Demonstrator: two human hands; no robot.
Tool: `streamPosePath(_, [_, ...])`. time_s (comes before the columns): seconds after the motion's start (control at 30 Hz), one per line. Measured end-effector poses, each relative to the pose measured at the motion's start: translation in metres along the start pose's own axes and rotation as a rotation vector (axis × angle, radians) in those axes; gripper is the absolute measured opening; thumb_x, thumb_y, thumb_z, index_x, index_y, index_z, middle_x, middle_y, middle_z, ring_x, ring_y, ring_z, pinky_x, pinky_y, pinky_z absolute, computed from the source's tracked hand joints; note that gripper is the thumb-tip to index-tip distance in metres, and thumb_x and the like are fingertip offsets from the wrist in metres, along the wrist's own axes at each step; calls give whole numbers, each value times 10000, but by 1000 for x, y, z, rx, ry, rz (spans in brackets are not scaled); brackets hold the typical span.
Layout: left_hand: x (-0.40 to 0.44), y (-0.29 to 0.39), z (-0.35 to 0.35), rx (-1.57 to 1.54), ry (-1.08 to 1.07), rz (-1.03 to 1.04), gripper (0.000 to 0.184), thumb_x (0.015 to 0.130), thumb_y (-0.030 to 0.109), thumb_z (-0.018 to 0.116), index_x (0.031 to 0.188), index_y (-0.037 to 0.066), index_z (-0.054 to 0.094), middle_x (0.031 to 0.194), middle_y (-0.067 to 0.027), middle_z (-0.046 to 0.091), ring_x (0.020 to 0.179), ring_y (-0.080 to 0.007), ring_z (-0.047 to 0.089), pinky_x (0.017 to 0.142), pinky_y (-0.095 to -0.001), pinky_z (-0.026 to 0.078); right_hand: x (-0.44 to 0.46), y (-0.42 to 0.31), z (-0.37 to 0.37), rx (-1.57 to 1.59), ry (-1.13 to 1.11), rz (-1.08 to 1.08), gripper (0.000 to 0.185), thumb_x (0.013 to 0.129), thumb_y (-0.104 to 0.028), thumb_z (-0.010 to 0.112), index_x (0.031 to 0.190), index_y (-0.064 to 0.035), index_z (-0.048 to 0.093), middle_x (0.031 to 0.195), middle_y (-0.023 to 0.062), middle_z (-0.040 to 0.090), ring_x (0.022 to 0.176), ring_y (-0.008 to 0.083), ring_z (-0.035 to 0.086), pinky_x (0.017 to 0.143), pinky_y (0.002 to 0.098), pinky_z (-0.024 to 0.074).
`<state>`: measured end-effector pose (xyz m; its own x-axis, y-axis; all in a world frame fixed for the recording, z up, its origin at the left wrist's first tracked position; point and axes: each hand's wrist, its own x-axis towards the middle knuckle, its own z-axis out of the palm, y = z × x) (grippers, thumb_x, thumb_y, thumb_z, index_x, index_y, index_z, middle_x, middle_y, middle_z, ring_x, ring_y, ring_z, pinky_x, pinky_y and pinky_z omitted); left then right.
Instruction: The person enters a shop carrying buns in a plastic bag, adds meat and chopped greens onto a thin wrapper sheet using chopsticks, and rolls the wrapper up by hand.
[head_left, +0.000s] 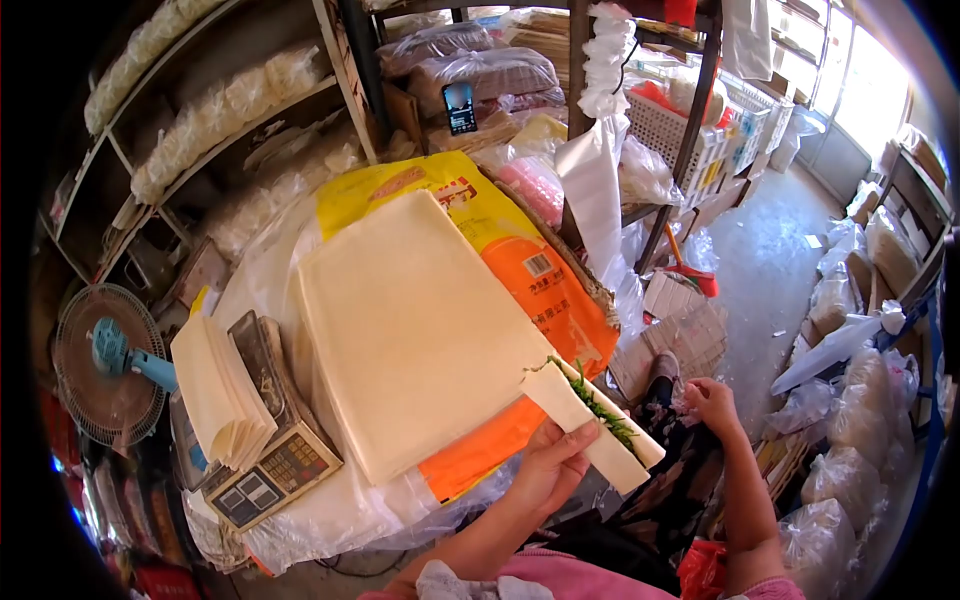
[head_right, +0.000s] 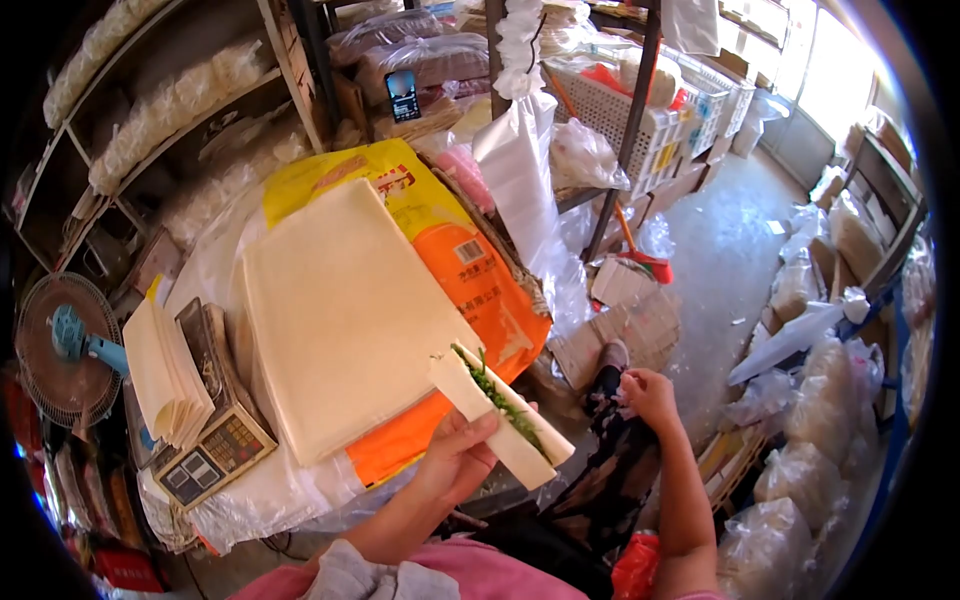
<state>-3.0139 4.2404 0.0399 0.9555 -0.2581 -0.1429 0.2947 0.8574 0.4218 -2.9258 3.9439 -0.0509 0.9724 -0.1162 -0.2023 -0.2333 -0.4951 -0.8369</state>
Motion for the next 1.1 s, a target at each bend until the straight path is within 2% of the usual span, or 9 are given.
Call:
streamPosePath(0.23, [0,3,6,36,-35,-41,401,850,89,584,1211,37,417,1157,-138,547,1138,-279,510,991,-414,398,0,4,2,-22,18,-34,205,847,-141,594,948,34,629,688,68,637,584,116,605,542,252,482])
streamPosePath(0.43, [0,4,1,35,22,-1,383,859,103,580,1204,36,429,1149,-142,557,1109,-265,531,974,-401,412,2,10,1,-64,1,-52,211,836,-134,604,958,37,626,690,78,641,581,117,611,539,251,484])
streamPosePath(0.73, [5,8,-5,19,32,14,345,857,112,587,1174,37,471,1128,-102,575,1068,-227,554,963,-376,418,0,13,2,-62,7,-34,198,828,-116,610,960,30,626,684,84,637,577,115,611,536,257,487])
streamPosePath(0.83, [6,10,2,-25,13,12,349,852,52,590,1171,34,448,1095,-53,569,1021,-153,556,915,-305,441,-2,6,4,-78,18,-67,195,825,-109,613,955,36,625,688,86,638,567,121,612,530,261,489])
streamPosePath(1.1, [7,8,1,-31,3,1,320,853,61,592,1148,31,469,1081,-56,578,1013,-147,560,901,-294,446,-5,1,7,-134,95,-144,174,816,-108,613,920,29,637,669,121,638,565,152,631,549,268,495])
